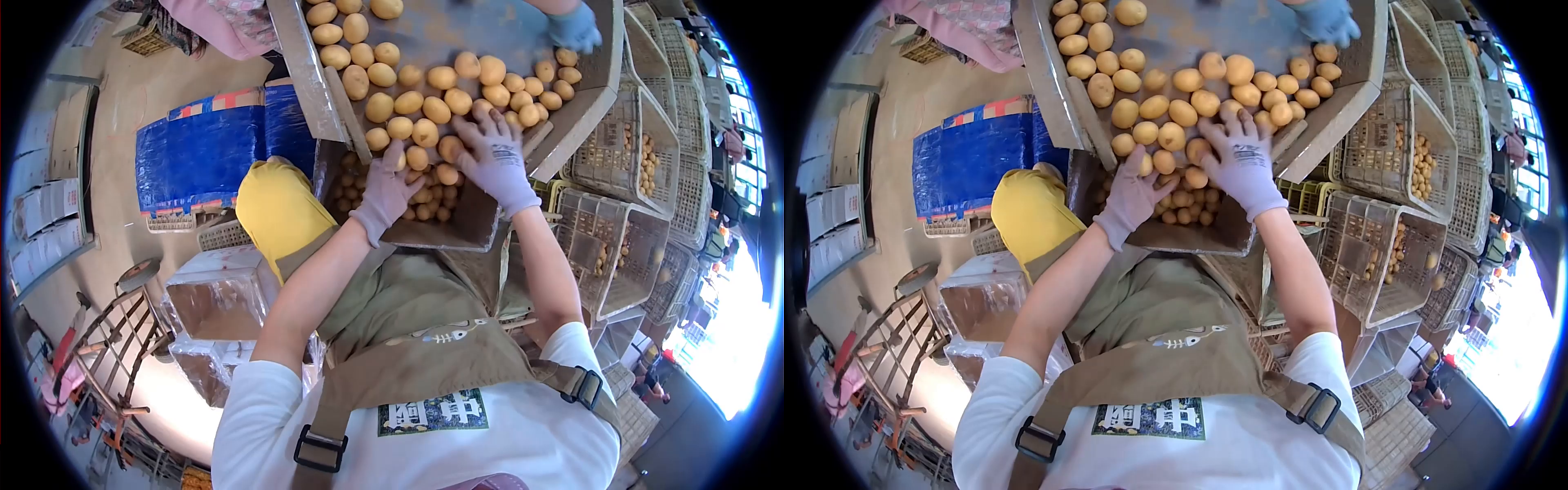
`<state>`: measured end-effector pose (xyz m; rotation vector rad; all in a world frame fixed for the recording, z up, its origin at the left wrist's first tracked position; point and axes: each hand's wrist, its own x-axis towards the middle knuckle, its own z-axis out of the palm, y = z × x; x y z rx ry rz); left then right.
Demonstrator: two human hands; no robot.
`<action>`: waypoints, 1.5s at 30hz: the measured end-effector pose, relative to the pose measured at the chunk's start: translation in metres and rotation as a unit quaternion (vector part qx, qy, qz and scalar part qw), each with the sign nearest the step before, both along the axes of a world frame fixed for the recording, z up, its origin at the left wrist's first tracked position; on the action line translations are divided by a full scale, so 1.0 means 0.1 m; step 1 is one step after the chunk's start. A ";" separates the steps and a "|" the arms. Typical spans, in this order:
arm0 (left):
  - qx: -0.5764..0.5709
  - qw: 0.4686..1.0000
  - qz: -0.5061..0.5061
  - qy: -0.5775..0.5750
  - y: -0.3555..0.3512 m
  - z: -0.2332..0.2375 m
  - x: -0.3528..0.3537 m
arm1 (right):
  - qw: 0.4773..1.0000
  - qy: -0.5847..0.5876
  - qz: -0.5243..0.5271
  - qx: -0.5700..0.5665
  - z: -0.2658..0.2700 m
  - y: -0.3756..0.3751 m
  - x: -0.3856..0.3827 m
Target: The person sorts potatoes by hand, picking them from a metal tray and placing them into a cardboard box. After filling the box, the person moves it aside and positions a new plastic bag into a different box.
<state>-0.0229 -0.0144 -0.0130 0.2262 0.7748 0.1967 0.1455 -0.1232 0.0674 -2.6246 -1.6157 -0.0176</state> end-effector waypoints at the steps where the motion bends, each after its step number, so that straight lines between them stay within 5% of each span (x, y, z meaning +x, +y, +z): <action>1: -0.028 0.998 0.018 -0.052 0.02 0.03 0.00 | 0.998 0.001 0.021 -0.051 0.00 -0.01 -0.04; 5: -0.129 0.982 -0.006 -0.140 0.07 -0.01 0.02 | 0.992 0.103 -0.028 0.061 0.05 0.29 0.07; 9: -0.153 0.969 -0.019 -0.191 0.00 -0.20 0.07 | 0.973 0.139 0.040 0.178 0.14 0.81 -0.15; 14: -0.168 0.965 -0.010 -0.199 0.05 -0.09 0.09 | 0.987 0.120 -0.079 -0.074 -0.21 1.41 -0.21; 17: -0.169 0.963 -0.035 -0.207 0.06 -0.24 0.06 | 0.979 0.192 -0.073 -0.020 -0.20 1.39 0.01; 20: -0.128 0.974 -0.037 -0.186 0.13 0.08 0.08 | 0.947 0.235 0.005 0.217 0.14 0.84 -0.04; 21: -0.121 0.975 -0.036 -0.184 0.14 0.09 0.07 | 0.958 0.143 0.103 0.226 0.31 0.60 0.07; 23: 0.080 0.966 -0.048 -0.242 0.05 -0.22 0.04 | 0.936 0.028 -0.178 0.303 0.45 -0.44 0.79; 24: -0.029 0.974 -0.031 -0.224 0.07 -0.15 0.07 | 0.882 0.016 -0.326 0.340 0.56 -0.92 1.13; 25: -0.136 0.969 -0.015 -0.205 0.09 -0.08 0.09 | 0.875 -0.224 -0.311 0.297 0.75 -1.09 1.21; 26: -0.099 0.979 -0.022 -0.178 0.09 -0.03 0.09 | 0.854 -0.213 -0.324 0.348 0.82 -1.13 1.12; 28: 0.014 0.978 -0.041 -0.205 0.01 -0.30 0.12 | 0.918 -0.065 -0.220 0.324 0.88 -0.95 0.77; 31: -0.045 0.982 -0.042 -0.181 0.05 -0.12 0.12 | 0.978 0.048 0.001 0.203 0.60 -0.67 0.32; 36: -0.099 0.994 -0.003 -0.056 0.08 0.04 0.10 | 0.999 -0.020 -0.030 -0.015 0.22 -0.25 -0.16; 39: -0.020 0.996 0.010 0.082 0.03 0.02 0.11 | 0.964 0.199 -0.125 -0.128 0.42 -0.05 -0.02; 40: -0.054 0.996 0.024 0.069 0.04 0.02 0.08 | 0.990 0.066 -0.117 0.051 0.13 -0.15 0.00; 43: 0.135 0.991 -0.007 -0.012 -0.02 -0.63 -0.01 | 0.994 -0.083 -0.055 -0.040 -0.02 -0.03 -0.11; 44: 0.130 0.991 0.022 0.019 -0.03 -0.44 0.02 | 0.987 0.139 -0.066 -0.035 -0.08 -0.02 -0.11; 45: 0.107 0.994 0.015 0.021 -0.03 -0.28 0.03 | 0.988 0.149 -0.025 -0.038 0.04 0.00 -0.11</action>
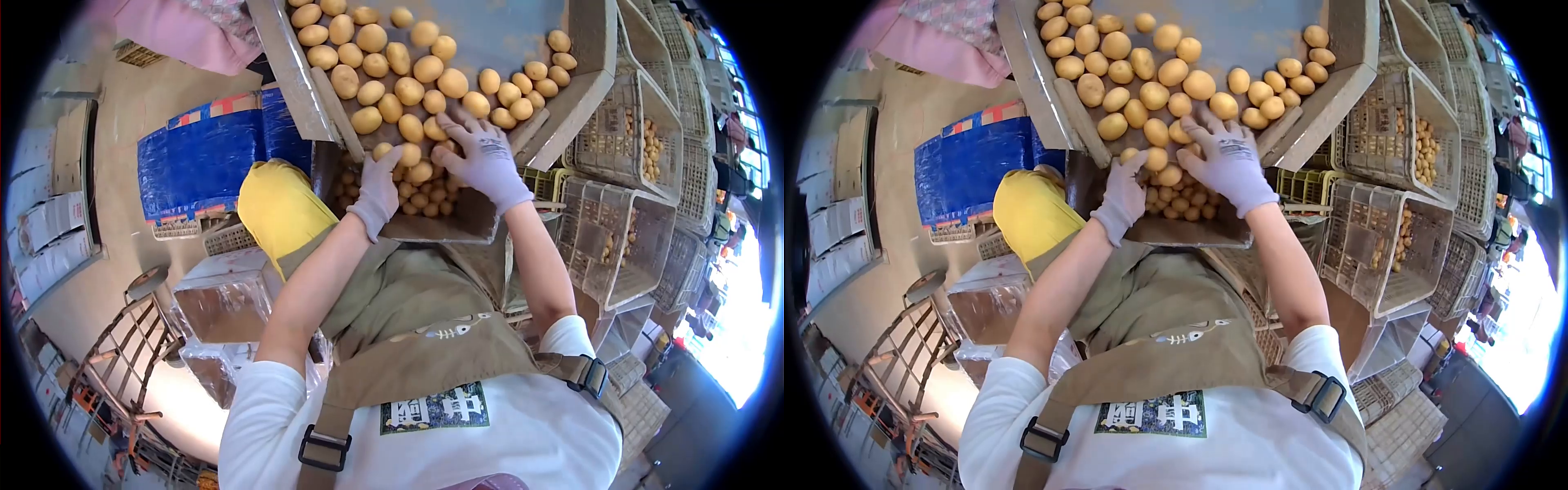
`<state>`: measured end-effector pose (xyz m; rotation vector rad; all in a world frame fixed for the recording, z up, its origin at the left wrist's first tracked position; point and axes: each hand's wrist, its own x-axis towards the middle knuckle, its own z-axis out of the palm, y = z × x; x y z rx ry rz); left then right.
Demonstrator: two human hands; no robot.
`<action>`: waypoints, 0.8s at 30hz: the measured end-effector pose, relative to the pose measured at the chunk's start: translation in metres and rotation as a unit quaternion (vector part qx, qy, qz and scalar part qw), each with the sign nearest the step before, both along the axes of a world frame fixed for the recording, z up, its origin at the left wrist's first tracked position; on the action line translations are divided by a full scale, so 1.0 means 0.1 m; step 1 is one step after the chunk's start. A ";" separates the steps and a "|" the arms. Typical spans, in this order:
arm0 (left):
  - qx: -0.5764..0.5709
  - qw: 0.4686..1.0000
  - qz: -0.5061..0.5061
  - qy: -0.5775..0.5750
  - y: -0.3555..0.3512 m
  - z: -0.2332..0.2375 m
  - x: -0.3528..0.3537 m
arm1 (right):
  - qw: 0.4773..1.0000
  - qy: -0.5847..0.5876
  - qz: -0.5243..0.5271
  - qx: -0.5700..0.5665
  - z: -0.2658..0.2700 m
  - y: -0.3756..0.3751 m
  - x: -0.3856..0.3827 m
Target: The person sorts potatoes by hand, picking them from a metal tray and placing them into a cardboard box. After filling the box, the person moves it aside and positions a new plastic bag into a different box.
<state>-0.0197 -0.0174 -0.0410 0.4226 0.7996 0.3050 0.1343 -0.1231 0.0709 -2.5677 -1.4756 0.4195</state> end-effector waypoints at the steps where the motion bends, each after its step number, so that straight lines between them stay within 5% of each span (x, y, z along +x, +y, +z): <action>1: -0.025 1.000 -0.002 0.004 -0.01 0.13 -0.01 | 0.999 -0.003 -0.033 -0.001 -0.03 0.00 0.06; 3: -0.046 0.998 -0.038 -0.032 0.04 0.27 -0.04 | 0.993 -0.097 -0.052 0.045 -0.11 0.01 0.08; 6: -0.148 0.988 -0.034 0.013 0.08 0.30 0.00 | 0.995 0.029 -0.031 0.089 -0.09 0.32 -0.09; 8: -0.138 0.981 -0.085 -0.107 0.09 0.16 0.01 | 0.974 -0.054 0.138 0.173 -0.09 0.56 -0.34; 13: -0.217 0.974 -0.030 -0.055 0.11 0.27 0.05 | 0.975 -0.156 0.030 0.156 -0.25 0.47 0.09; 16: -0.216 0.969 -0.067 -0.099 0.11 0.25 0.02 | 0.981 -0.183 -0.033 0.047 -0.12 0.27 0.28; 18: -0.234 0.961 -0.073 -0.130 0.09 0.20 0.07 | 0.969 -0.165 0.005 0.184 -0.05 0.49 0.33; 20: -0.252 0.952 -0.079 -0.157 0.07 0.14 0.09 | 0.957 -0.205 0.051 0.197 -0.04 0.93 0.29; 22: -0.267 0.932 -0.086 -0.230 0.08 0.10 0.07 | 0.957 -0.253 0.034 0.139 -0.28 1.28 0.29; 24: -0.290 0.913 -0.085 -0.275 0.10 0.06 0.07 | 0.989 -0.142 -0.030 0.003 -0.15 1.52 0.33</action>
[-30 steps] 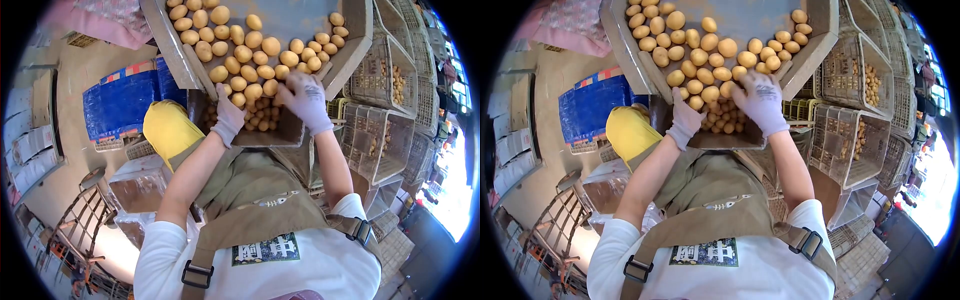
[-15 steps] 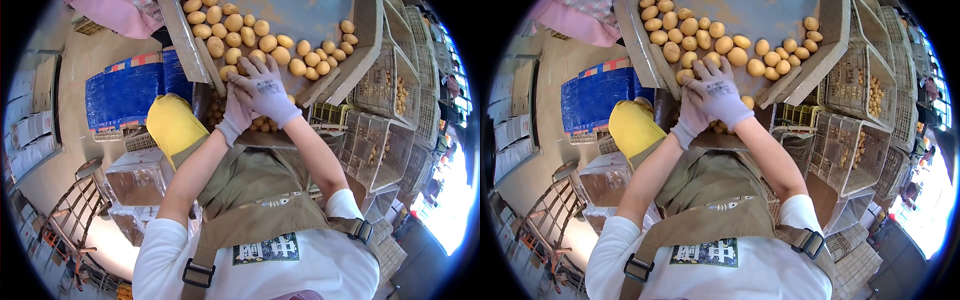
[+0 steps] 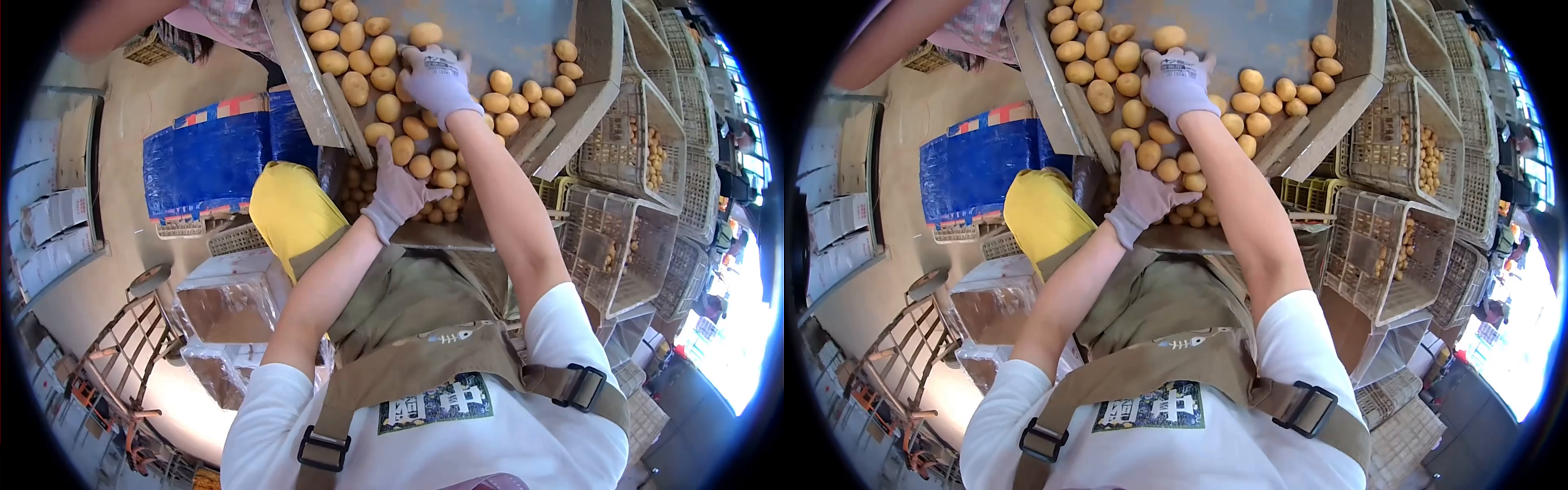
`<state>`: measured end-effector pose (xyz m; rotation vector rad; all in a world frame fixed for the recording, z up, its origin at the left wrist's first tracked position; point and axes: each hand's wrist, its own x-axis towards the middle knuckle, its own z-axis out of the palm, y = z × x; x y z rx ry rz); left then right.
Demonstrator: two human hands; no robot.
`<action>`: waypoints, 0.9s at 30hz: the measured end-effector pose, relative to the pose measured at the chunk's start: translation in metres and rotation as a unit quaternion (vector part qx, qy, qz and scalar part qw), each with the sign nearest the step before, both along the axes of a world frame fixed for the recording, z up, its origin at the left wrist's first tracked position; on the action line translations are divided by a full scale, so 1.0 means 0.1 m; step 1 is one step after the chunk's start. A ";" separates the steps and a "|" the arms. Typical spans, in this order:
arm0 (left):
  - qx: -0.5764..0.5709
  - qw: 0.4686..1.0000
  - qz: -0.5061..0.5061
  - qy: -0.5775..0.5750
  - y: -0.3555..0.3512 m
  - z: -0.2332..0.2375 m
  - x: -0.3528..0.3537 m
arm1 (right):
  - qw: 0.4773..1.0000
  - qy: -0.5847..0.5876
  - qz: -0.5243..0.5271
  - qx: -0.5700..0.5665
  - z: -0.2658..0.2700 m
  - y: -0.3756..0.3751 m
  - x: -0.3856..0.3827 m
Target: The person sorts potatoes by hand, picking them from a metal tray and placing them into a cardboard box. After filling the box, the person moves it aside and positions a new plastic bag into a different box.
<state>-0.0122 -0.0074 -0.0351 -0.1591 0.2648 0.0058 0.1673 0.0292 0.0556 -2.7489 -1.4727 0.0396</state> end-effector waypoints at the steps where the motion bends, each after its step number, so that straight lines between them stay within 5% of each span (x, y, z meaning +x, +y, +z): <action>1: 0.005 1.000 0.003 0.000 0.01 -0.01 0.01 | 0.995 0.060 -0.039 -0.063 0.05 0.06 0.01; 4: 0.019 1.000 0.000 0.014 -0.01 0.05 -0.01 | 0.990 0.126 0.033 0.061 -0.10 -0.25 0.10; 7: 0.036 0.999 -0.001 0.038 0.04 0.12 -0.01 | 0.944 0.065 0.143 0.289 0.17 -0.88 0.12; 9: 0.015 0.997 -0.001 0.071 0.05 0.11 0.00 | 0.963 -0.035 0.061 0.262 0.42 -1.54 0.41; 10: 0.005 0.996 -0.003 0.089 0.04 0.12 -0.01 | 0.959 -0.077 -0.069 0.265 0.56 -1.89 0.64; 11: 0.147 0.983 0.046 0.097 -0.05 0.18 0.02 | 0.932 -0.071 -0.185 0.305 0.57 -2.32 1.06; 13: 0.065 0.996 0.008 0.056 -0.02 0.08 0.02 | 0.877 -0.337 -0.243 0.242 0.71 -2.71 1.26; 18: 0.006 0.999 -0.010 0.043 -0.01 0.08 0.07 | 0.986 -0.020 0.041 0.159 0.65 -2.13 0.34; 22: 0.034 0.997 -0.008 0.064 -0.02 0.08 0.07 | 0.994 -0.070 -0.032 -0.080 0.37 -1.77 0.00; 24: 0.017 0.999 -0.007 0.046 -0.02 0.06 0.06 | 0.995 -0.036 -0.092 0.015 0.36 -1.43 -0.04; 27: 0.027 0.999 0.023 -0.030 -0.06 0.03 0.07 | 0.986 0.005 0.042 0.160 0.25 -0.76 -0.12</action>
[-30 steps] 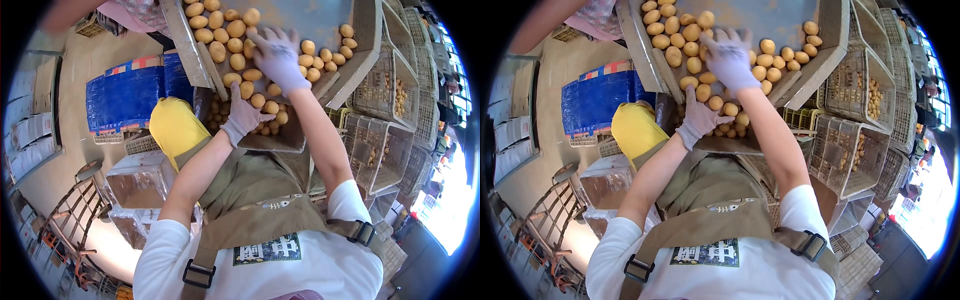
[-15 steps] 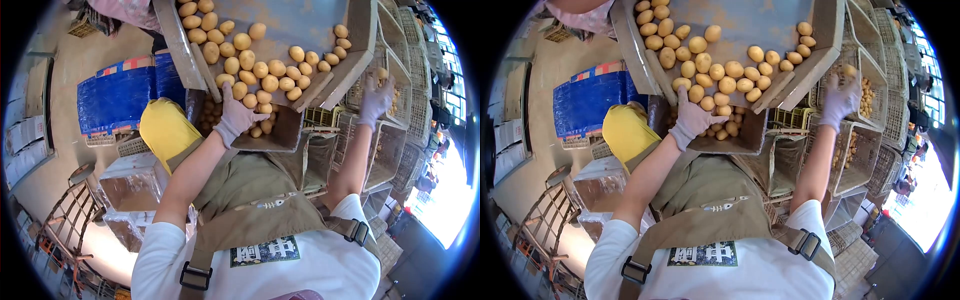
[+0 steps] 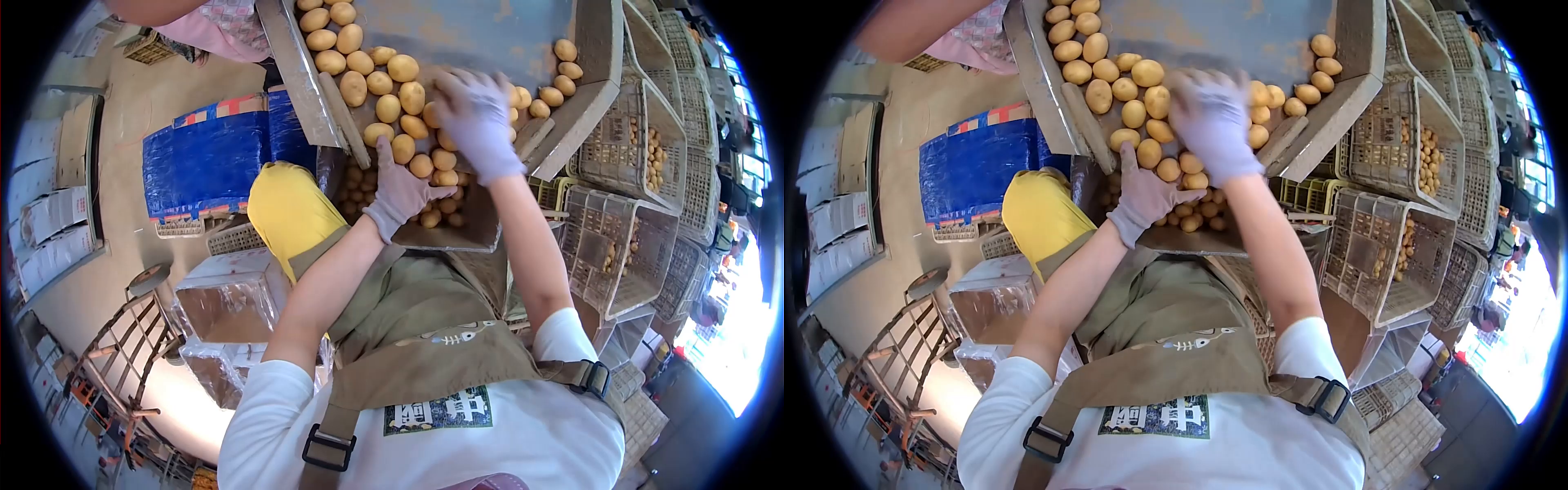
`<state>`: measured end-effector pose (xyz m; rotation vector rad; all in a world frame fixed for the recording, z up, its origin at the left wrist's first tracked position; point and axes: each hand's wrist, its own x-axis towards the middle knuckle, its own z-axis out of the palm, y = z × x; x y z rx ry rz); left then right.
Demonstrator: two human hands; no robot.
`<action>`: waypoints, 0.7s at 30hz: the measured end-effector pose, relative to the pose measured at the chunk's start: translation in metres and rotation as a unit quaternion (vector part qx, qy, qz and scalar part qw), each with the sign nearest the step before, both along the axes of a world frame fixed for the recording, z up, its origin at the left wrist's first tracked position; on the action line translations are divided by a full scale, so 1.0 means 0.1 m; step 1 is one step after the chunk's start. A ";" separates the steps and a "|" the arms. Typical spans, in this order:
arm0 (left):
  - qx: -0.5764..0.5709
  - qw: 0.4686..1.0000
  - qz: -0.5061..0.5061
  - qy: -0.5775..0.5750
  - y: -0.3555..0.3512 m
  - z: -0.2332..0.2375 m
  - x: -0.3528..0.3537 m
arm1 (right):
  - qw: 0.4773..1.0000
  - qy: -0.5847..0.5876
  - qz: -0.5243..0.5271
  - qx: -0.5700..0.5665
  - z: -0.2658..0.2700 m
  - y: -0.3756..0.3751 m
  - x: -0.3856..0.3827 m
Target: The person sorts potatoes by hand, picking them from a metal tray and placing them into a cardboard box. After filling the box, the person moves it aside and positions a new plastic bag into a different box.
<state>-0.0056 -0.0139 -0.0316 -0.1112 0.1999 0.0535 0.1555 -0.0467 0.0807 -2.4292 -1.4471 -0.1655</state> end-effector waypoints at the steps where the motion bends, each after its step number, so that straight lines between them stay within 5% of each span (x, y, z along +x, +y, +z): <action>1: -0.028 1.000 0.004 -0.013 -0.01 0.01 0.00 | 0.999 -0.024 0.029 0.001 -0.07 0.27 -0.06; 3: -0.081 0.997 0.007 -0.018 -0.02 0.02 -0.01 | 0.997 -0.058 0.040 0.022 -0.45 0.76 -0.07; 6: -0.076 0.997 0.002 0.006 -0.03 0.02 -0.03 | 0.985 0.069 -0.055 -0.149 -0.45 1.17 0.01; 14: -0.027 0.998 0.009 0.049 -0.02 0.00 -0.04 | 0.981 0.161 -0.002 -0.106 -0.34 0.74 0.18; 19: -0.013 0.997 0.017 0.074 0.02 0.09 -0.04 | 0.974 0.041 0.126 0.186 0.12 -0.03 0.18; 21: -0.020 0.997 0.016 0.072 0.03 0.09 -0.05 | 0.986 -0.107 0.004 0.125 0.29 -0.87 0.78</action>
